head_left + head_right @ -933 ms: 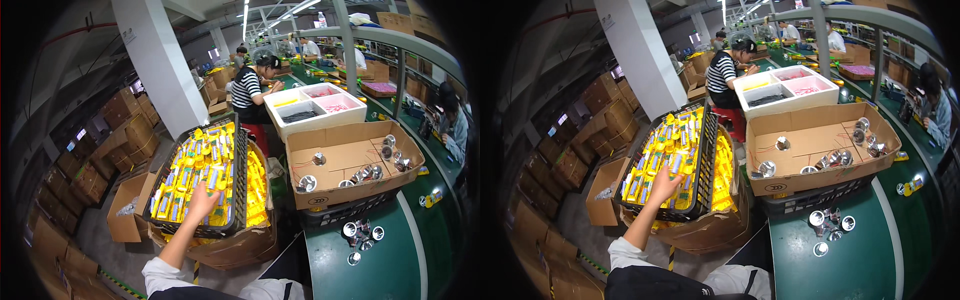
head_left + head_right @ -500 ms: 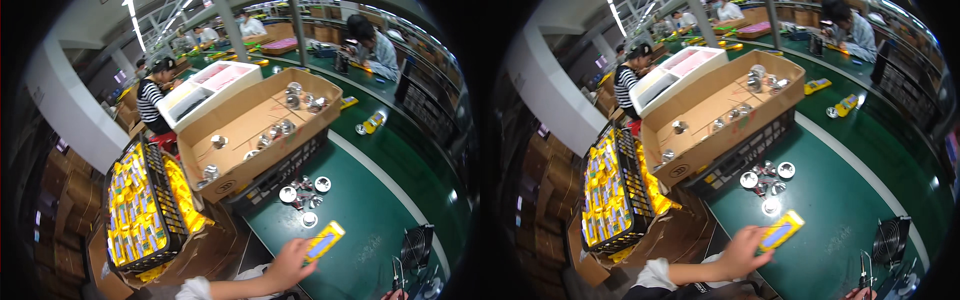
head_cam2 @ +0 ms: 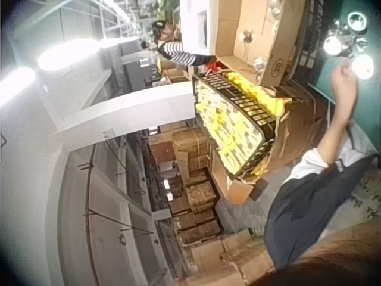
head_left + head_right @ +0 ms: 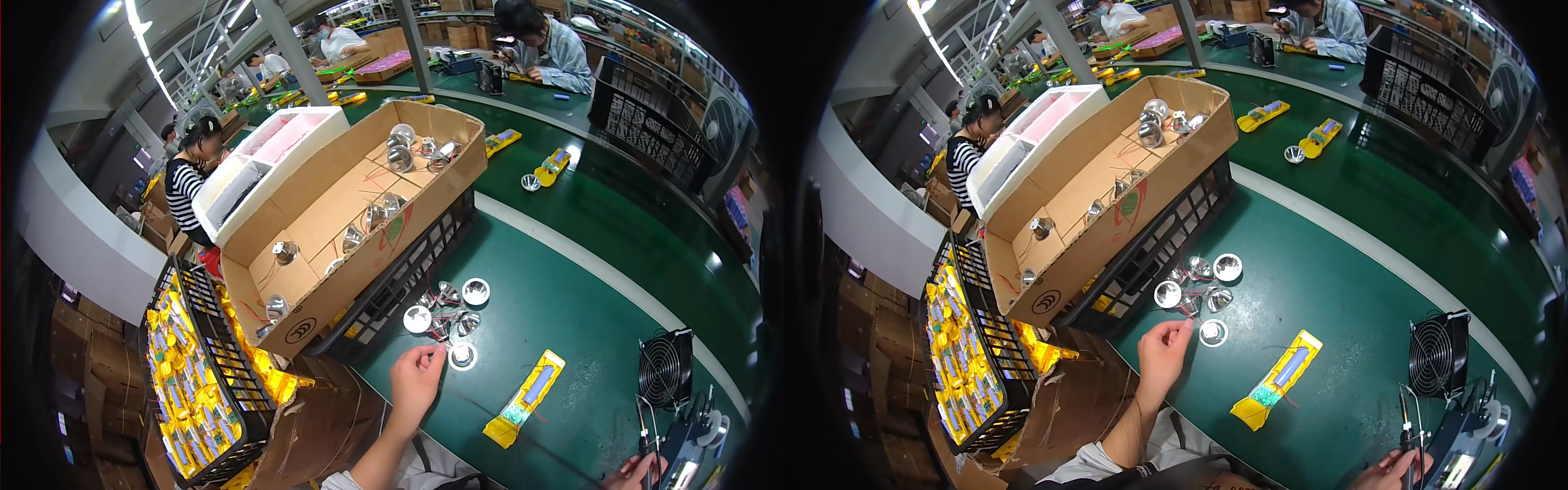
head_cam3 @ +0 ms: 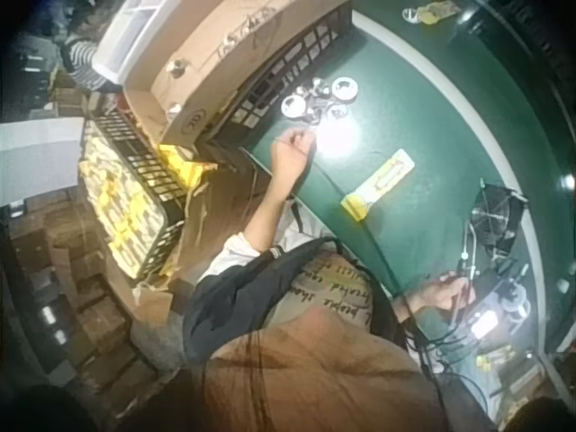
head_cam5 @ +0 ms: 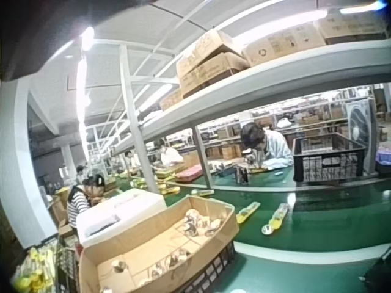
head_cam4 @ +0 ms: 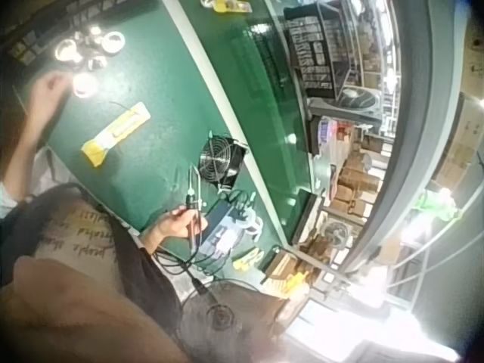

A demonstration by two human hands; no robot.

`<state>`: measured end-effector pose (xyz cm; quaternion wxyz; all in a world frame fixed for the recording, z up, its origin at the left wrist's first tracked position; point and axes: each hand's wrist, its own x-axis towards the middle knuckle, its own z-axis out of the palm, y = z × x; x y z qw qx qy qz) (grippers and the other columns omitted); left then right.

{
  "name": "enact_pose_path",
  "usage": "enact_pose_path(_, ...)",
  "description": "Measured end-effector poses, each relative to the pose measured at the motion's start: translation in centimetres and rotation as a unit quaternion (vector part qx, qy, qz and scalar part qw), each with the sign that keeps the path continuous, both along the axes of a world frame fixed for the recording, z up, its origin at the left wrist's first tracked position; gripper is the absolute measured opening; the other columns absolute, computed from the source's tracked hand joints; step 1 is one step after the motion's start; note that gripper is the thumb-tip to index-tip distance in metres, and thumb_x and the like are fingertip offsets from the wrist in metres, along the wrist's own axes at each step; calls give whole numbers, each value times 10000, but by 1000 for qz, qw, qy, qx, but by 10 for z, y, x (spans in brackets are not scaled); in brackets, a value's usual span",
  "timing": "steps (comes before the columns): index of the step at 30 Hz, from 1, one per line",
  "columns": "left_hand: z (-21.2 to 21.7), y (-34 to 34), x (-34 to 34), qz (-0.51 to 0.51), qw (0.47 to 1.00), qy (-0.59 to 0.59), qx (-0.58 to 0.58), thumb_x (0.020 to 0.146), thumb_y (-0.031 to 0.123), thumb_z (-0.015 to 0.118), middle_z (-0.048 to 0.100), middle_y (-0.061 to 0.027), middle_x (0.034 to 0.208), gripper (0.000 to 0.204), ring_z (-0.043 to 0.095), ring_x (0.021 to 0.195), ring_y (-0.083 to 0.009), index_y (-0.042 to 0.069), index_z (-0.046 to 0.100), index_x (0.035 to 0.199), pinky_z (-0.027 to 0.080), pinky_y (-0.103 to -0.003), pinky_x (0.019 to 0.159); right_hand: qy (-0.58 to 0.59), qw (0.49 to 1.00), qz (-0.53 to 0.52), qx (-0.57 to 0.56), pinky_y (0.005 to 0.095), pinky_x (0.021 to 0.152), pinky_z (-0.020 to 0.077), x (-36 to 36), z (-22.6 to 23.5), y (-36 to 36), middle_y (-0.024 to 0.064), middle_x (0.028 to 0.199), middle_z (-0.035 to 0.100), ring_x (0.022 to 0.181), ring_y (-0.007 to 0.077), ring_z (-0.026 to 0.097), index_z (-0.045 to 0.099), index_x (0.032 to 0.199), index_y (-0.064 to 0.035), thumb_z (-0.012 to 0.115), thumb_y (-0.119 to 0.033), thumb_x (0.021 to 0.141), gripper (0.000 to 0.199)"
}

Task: The person solders wires onto circuit boards in flashlight housings using a soldering iron, places finished units onto a conveyor belt, gathers additional housings from a crate and reflectors from a box, and solders wires to the next assemblies.

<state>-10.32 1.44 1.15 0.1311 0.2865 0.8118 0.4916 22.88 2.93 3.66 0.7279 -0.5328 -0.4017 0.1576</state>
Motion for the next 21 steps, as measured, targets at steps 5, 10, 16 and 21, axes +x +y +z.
enact_pose_path(5,-10,20,-2,8,996,-85,-3,775,152,664,408,67,512,200,330,497,-5,-47,662,794,260,-192,437,15,1000,0,-26,259,454,367,-10,6,0,89,589,482,487,149,441,470,797,10,555,-73,791,120)
enact_pose_path(10,-16,24,-1,-24,979,-179,98,791,138,652,425,63,509,182,348,498,-14,-40,639,760,257,-192,436,22,999,5,-39,159,419,260,8,-11,-2,20,668,398,488,44,379,415,826,-42,491,-142,867,132)
enact_pose_path(16,-4,-3,18,-115,954,-172,218,811,-3,594,607,-116,908,57,583,778,-125,-60,600,809,463,-220,653,29,997,68,-33,160,400,254,8,-1,-9,27,614,412,456,40,365,419,858,-25,513,-175,850,177)
enact_pose_path(21,-10,-47,29,-204,966,-52,148,718,-25,644,642,-76,745,80,565,712,-177,9,631,789,449,-281,680,44,993,102,-48,157,384,252,-17,12,-13,32,586,407,421,50,352,411,874,-12,538,-211,825,240)
